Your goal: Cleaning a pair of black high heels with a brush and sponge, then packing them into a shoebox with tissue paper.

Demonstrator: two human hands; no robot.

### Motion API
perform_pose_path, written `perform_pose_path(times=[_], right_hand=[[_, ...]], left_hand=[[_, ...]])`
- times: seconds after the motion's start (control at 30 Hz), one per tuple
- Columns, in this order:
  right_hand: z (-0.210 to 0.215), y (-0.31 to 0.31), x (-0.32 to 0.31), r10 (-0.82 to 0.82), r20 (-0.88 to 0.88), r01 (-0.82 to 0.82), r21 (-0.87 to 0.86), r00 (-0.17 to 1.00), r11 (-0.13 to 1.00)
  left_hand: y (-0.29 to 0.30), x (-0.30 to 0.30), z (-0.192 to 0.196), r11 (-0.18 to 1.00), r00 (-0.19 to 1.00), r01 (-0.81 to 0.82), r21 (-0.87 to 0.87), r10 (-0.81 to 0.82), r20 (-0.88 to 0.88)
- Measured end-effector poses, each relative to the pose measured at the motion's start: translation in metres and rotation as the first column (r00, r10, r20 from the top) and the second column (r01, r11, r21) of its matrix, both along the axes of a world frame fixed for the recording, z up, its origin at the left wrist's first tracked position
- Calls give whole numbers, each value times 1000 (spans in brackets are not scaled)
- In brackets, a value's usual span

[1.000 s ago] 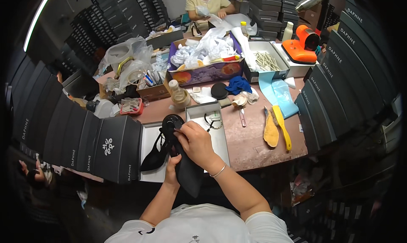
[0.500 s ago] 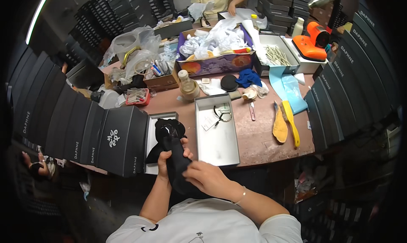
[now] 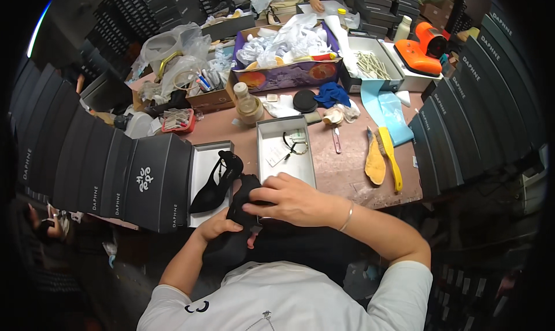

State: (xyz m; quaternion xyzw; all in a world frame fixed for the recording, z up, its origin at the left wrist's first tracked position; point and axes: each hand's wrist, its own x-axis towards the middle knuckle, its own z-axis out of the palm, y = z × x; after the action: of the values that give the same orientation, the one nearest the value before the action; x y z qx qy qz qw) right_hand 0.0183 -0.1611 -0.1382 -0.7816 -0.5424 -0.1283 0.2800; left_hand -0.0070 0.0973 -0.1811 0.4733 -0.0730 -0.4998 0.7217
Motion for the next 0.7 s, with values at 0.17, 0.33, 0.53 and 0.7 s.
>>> perform_pose_path(times=[0.17,0.33,0.53,0.7], right_hand=[[-46,4,-37,-247,-235,299,220,940,928],[-41,51,-27,-470,-399,607,372,787,702],[-46,61,-44,-463,-390,561,192,796,805],[-36,27,-67,-201,-720,422,139,664,896]], left_hand=[[0,0,-15,956,964,-261,-137,249,-96],[-21,1,-25,929,937,-350,-123,349,-27],[-35,35,-72,780,757,-621,-80,623,197],[-56,71,-48,777,737,-623,90,544,400]])
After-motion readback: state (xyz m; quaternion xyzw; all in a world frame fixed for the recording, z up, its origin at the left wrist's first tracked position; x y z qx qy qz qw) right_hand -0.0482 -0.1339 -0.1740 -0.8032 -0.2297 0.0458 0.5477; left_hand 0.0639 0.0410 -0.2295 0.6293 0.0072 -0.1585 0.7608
